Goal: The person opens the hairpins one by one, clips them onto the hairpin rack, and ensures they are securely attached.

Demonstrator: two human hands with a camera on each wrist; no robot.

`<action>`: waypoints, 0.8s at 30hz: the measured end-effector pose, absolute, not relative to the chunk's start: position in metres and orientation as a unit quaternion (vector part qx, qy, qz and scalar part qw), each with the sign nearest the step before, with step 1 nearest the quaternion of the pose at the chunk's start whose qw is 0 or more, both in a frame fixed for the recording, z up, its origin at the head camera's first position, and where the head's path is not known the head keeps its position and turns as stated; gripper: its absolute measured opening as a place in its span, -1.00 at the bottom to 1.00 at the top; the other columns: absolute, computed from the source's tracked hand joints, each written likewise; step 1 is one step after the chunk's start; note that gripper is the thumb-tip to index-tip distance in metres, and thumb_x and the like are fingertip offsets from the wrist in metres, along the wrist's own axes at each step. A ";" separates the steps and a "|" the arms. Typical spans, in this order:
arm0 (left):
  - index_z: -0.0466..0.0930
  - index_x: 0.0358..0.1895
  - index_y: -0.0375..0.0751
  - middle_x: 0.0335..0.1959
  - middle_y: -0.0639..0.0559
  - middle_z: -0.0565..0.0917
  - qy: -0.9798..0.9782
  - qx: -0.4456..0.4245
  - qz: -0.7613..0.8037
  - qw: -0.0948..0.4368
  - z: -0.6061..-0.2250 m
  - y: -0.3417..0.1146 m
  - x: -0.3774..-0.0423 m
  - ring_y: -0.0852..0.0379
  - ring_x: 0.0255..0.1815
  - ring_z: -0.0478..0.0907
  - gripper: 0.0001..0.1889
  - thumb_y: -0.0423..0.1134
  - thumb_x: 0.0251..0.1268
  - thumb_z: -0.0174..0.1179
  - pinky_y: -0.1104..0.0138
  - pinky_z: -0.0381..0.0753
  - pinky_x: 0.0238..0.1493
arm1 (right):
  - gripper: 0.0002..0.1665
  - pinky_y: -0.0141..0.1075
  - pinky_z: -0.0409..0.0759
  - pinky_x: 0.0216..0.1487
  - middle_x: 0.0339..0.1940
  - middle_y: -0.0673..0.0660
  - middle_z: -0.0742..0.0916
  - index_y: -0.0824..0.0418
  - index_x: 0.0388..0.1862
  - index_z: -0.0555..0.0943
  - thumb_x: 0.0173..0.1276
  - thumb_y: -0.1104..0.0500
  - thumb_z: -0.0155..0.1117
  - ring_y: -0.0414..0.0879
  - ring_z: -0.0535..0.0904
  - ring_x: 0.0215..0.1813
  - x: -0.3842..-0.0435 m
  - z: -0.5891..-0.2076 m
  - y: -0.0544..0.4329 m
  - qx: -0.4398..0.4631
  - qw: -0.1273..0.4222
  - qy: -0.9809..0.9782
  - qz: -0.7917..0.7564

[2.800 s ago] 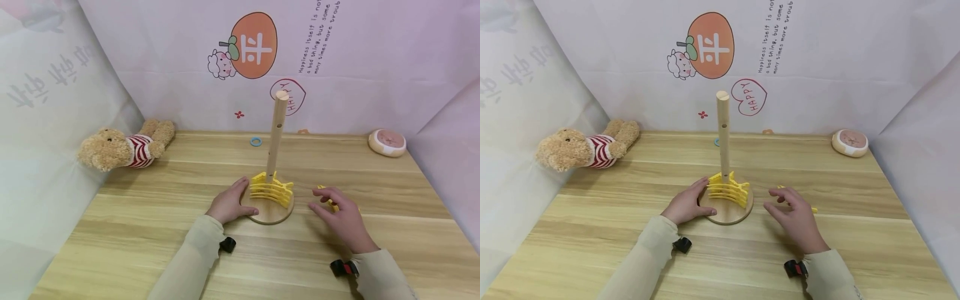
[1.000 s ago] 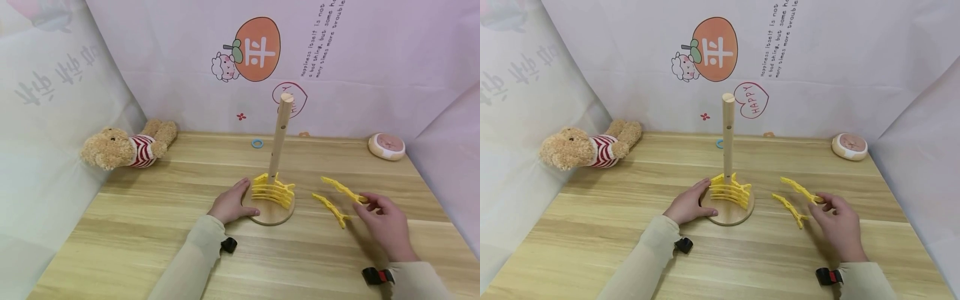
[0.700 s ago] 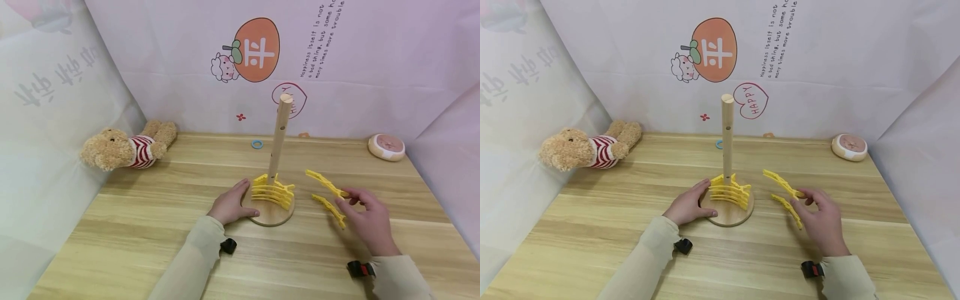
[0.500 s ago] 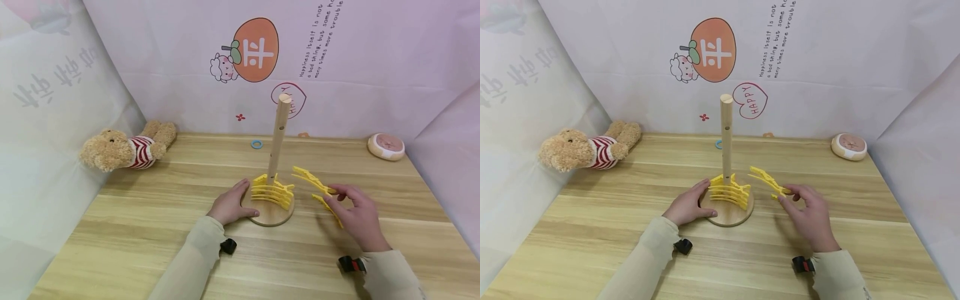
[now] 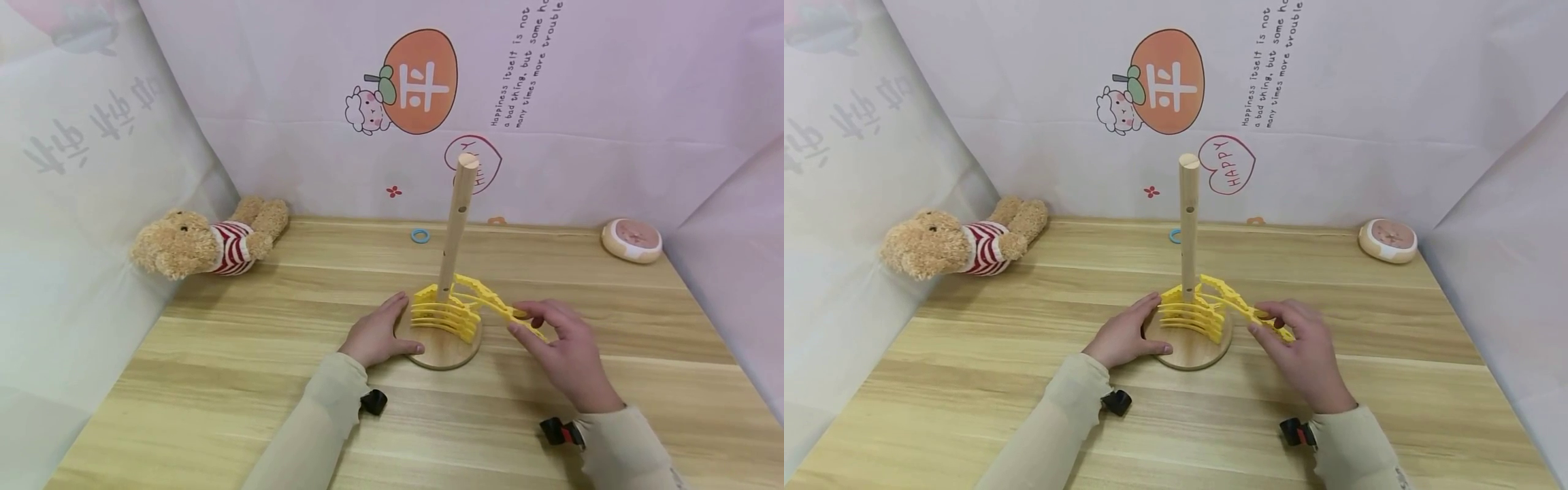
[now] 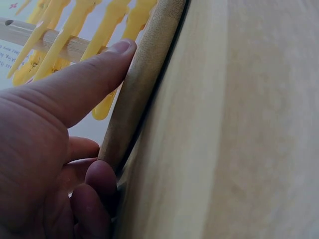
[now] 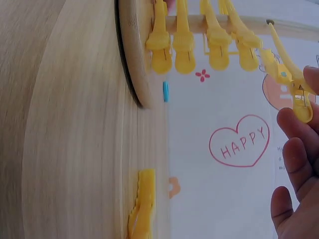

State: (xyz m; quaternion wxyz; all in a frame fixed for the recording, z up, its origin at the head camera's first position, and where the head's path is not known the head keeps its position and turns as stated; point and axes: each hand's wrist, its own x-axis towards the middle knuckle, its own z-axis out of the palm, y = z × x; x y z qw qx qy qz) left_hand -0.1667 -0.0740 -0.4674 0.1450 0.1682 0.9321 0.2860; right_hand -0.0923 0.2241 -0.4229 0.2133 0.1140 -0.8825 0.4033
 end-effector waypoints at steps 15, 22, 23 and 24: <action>0.10 0.61 -0.07 0.64 0.10 0.04 0.933 0.175 0.274 0.153 -0.466 -0.074 -0.167 -0.04 0.57 0.14 0.07 0.29 0.10 0.40 -0.02 0.26 0.44 | -0.67 -0.41 0.39 -0.33 -0.27 -0.11 0.70 0.09 -0.05 0.76 0.19 0.27 0.55 -0.10 0.51 -0.24 -0.103 -0.424 0.207 0.165 0.216 -0.879 0.391; 0.09 0.61 -0.07 0.64 0.09 0.04 0.934 0.180 0.268 0.152 -0.464 -0.073 -0.166 -0.07 0.55 0.16 0.06 0.28 0.11 0.40 -0.03 0.28 0.42 | -0.71 -0.37 0.36 -0.37 -0.30 -0.10 0.67 0.12 -0.05 0.75 0.23 0.24 0.52 -0.09 0.47 -0.25 -0.108 -0.422 0.202 0.166 0.205 -0.885 0.384; 0.09 0.61 -0.07 0.64 0.09 0.04 0.935 0.180 0.267 0.152 -0.464 -0.073 -0.166 -0.07 0.55 0.17 0.06 0.28 0.11 0.40 -0.02 0.29 0.42 | -0.71 -0.36 0.36 -0.36 -0.30 -0.09 0.67 0.13 -0.04 0.75 0.23 0.24 0.52 -0.09 0.47 -0.24 -0.109 -0.422 0.202 0.166 0.204 -0.885 0.384; 0.10 0.61 -0.07 0.64 0.09 0.04 0.935 0.180 0.266 0.151 -0.464 -0.073 -0.166 -0.07 0.55 0.17 0.06 0.28 0.11 0.40 -0.02 0.29 0.41 | -0.71 -0.34 0.36 -0.34 -0.30 -0.09 0.68 0.13 -0.04 0.75 0.24 0.23 0.51 -0.10 0.47 -0.24 -0.110 -0.422 0.201 0.166 0.202 -0.886 0.383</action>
